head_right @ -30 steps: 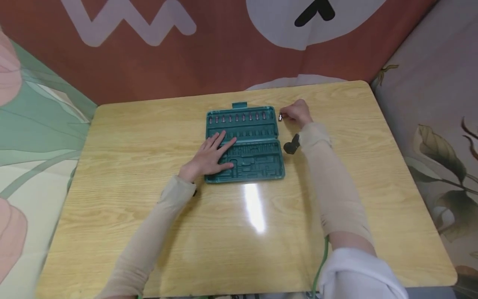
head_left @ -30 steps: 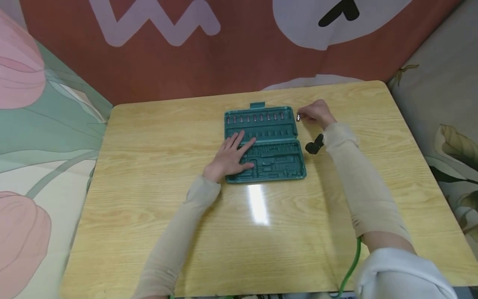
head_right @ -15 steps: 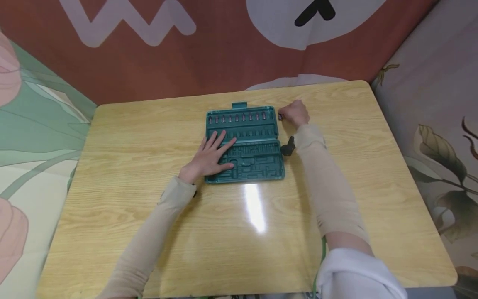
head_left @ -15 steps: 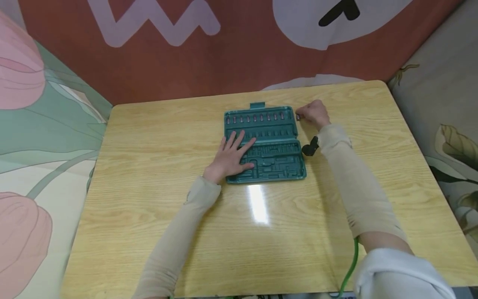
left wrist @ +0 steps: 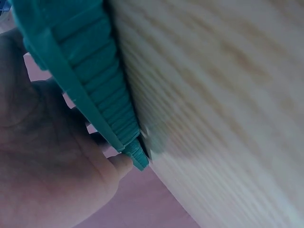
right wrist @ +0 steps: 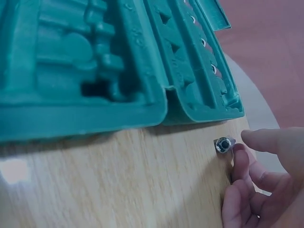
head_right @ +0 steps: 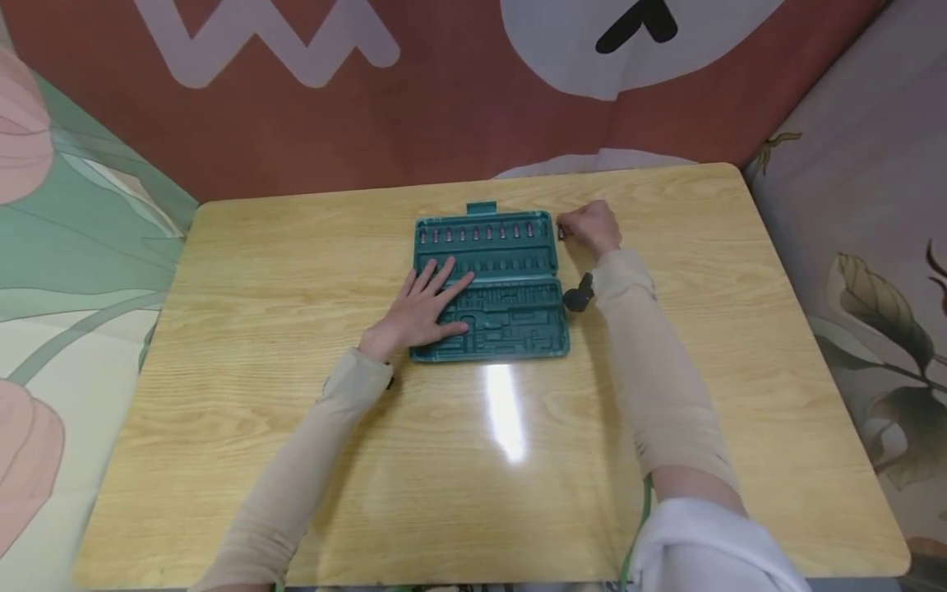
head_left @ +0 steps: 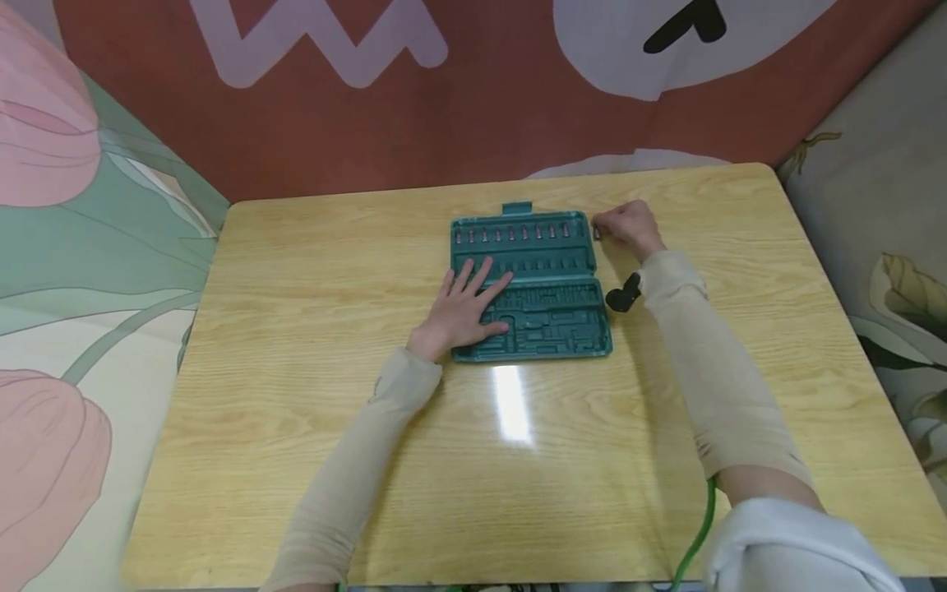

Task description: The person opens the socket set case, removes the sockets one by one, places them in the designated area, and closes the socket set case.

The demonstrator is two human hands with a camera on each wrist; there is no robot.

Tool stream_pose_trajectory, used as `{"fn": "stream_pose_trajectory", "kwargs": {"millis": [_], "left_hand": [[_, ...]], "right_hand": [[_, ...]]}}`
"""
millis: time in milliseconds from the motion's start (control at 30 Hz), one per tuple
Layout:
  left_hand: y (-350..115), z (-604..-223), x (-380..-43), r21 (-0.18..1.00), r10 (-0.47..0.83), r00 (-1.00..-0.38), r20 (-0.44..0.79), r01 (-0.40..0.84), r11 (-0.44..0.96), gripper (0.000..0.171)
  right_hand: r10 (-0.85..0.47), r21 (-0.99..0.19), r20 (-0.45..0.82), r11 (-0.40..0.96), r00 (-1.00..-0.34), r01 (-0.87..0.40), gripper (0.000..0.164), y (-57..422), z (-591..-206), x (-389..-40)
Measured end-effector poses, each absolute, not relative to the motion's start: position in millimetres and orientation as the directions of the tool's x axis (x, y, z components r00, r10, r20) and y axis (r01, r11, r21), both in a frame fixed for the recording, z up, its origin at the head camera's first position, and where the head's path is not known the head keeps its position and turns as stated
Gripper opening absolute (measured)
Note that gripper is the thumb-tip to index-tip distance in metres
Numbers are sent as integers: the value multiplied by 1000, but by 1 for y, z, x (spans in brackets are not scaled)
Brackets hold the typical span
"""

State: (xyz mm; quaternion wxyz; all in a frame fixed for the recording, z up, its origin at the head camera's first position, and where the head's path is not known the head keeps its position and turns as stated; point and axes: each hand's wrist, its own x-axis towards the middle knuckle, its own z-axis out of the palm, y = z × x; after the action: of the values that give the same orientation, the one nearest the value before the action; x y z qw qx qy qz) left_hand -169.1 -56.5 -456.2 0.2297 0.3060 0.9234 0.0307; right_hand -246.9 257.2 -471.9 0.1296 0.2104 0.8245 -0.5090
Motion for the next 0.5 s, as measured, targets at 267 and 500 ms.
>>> {"fn": "stream_pose_trajectory", "kwargs": {"millis": [267,500], "left_hand": [[-55,-458,-170,210,589,-701,-402,556,804,80],[-55,-458,-172,208,578,-699,-420,546,812,80]], "right_hand": [[202,-800,-419,379,-885,466,32,262,-468,-245],[113,-826,-385,400,-916,397,31,250,-447,-251]]}}
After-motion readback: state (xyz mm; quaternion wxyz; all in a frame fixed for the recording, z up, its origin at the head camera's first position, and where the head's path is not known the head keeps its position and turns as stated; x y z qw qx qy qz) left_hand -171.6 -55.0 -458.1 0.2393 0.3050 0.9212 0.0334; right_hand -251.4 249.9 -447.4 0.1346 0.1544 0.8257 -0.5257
